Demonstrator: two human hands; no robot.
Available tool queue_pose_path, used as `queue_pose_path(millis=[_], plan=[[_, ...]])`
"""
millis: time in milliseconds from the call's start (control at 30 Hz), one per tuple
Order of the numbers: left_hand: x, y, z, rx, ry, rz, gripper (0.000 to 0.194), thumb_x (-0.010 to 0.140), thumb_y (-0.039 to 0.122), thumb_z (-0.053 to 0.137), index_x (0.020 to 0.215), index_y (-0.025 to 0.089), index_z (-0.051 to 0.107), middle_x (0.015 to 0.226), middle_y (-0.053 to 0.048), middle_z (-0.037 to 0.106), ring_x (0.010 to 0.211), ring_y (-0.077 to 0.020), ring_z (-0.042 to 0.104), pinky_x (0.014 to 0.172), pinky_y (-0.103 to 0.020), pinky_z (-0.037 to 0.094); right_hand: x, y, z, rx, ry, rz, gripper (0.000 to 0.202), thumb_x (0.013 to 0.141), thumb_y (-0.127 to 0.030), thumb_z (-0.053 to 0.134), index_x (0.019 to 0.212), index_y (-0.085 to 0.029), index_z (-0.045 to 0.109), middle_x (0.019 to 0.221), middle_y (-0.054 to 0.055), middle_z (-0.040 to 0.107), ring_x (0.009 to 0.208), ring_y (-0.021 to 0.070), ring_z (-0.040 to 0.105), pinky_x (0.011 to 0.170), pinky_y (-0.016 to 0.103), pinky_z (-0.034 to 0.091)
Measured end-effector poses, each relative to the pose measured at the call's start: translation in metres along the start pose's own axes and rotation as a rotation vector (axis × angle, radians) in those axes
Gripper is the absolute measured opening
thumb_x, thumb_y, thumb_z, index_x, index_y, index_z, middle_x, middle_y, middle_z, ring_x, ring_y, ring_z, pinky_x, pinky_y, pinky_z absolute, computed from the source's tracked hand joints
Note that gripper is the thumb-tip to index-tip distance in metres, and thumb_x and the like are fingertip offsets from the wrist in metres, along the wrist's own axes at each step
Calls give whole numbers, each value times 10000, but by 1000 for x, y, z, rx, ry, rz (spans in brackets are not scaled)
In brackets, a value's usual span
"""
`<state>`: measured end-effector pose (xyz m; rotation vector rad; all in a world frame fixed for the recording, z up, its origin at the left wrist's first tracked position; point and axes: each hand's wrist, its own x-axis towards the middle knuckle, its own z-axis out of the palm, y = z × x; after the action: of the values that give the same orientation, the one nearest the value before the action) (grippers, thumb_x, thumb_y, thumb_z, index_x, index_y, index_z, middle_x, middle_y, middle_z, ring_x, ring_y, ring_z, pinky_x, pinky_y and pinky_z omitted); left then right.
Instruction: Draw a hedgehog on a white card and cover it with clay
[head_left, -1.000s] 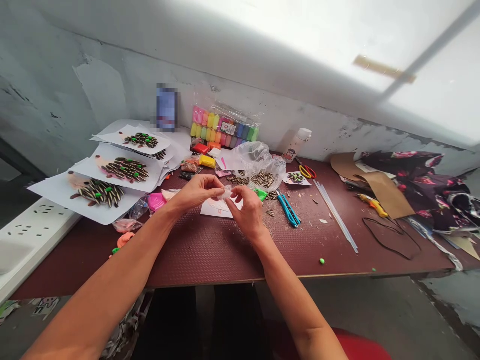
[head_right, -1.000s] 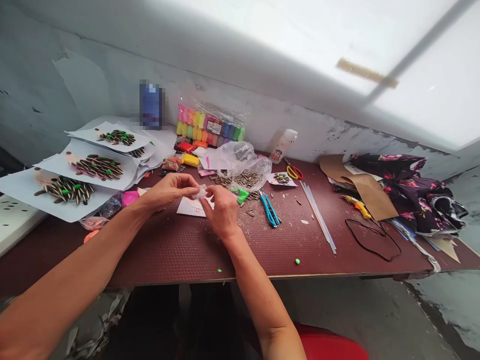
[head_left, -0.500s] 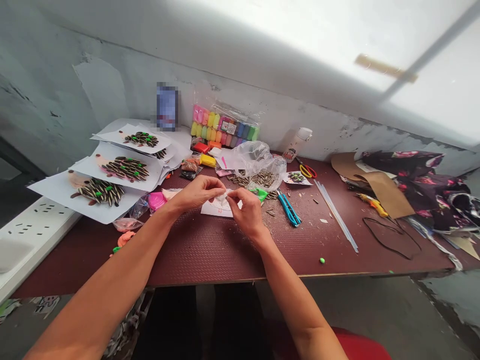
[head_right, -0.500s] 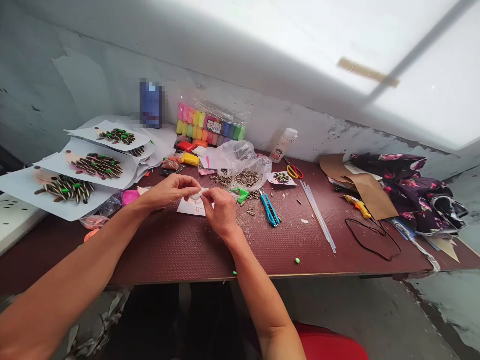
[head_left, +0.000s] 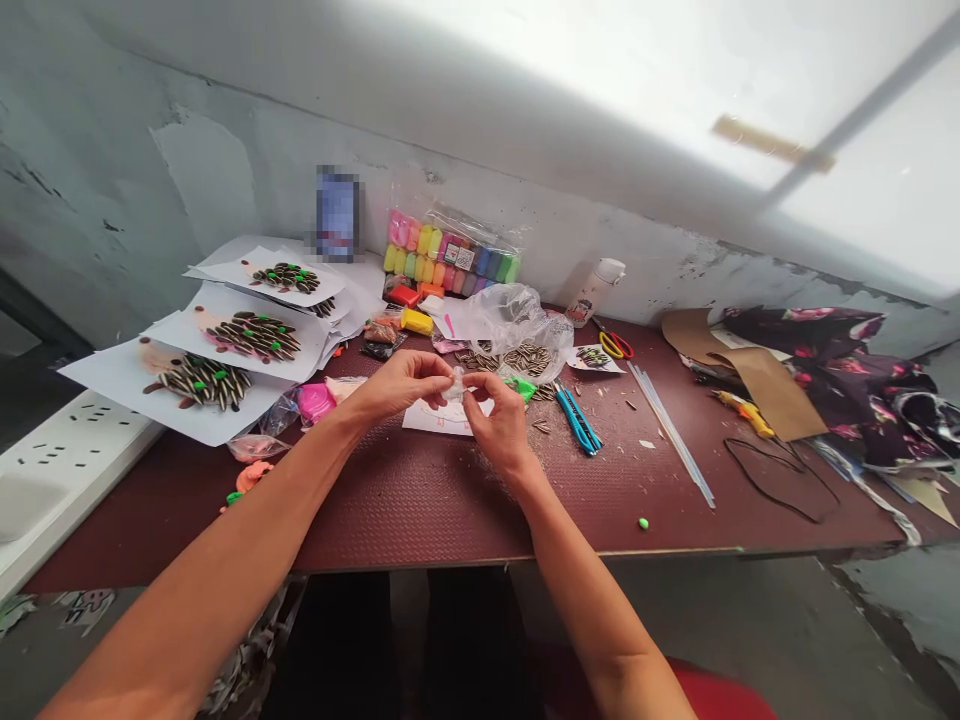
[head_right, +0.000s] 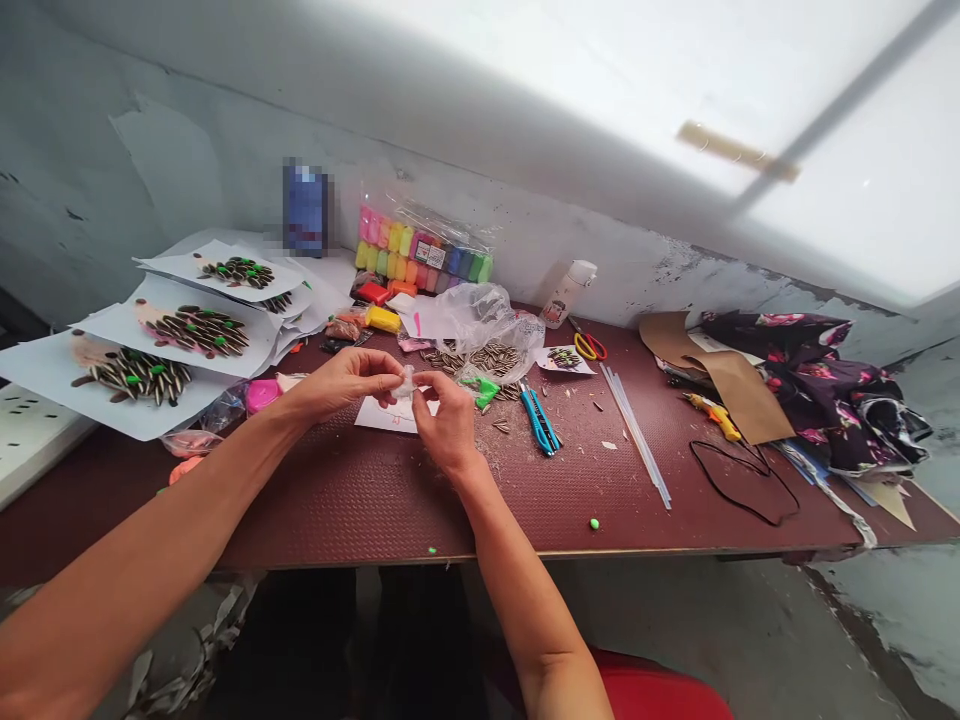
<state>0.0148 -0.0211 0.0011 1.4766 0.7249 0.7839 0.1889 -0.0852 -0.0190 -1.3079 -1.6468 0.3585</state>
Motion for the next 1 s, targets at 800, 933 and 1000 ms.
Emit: queue_pose_path(millis=[800,933,1000], plan=[[-4,6,0,-25,-15,26,351,676,421,846,806,148,668,717,2,644,635,-121,600,640,-268,522,-3,-5,0,-67,-16,-119,139,914,-256,594,800,-217,665,758,21,685,677,152,609,698,291,486],[-2,3,3,-24,-80,-29,453,658,525,857,817,145,670,799,-21,676,706,-146,645,709,-311,562,-2,-5,1,-85,-1,-74,106,851,-221,577,750,-217,606,711,3,646,638,140,575,660,275,467],[-2,1,3,-36,-81,-27,462,661,535,858,810,149,653,806,-19,673,735,-159,662,743,-339,578,-2,-5,2,-111,1,-60,99,835,-219,572,738,-215,593,696,-1,631,628,137,561,648,272,454]])
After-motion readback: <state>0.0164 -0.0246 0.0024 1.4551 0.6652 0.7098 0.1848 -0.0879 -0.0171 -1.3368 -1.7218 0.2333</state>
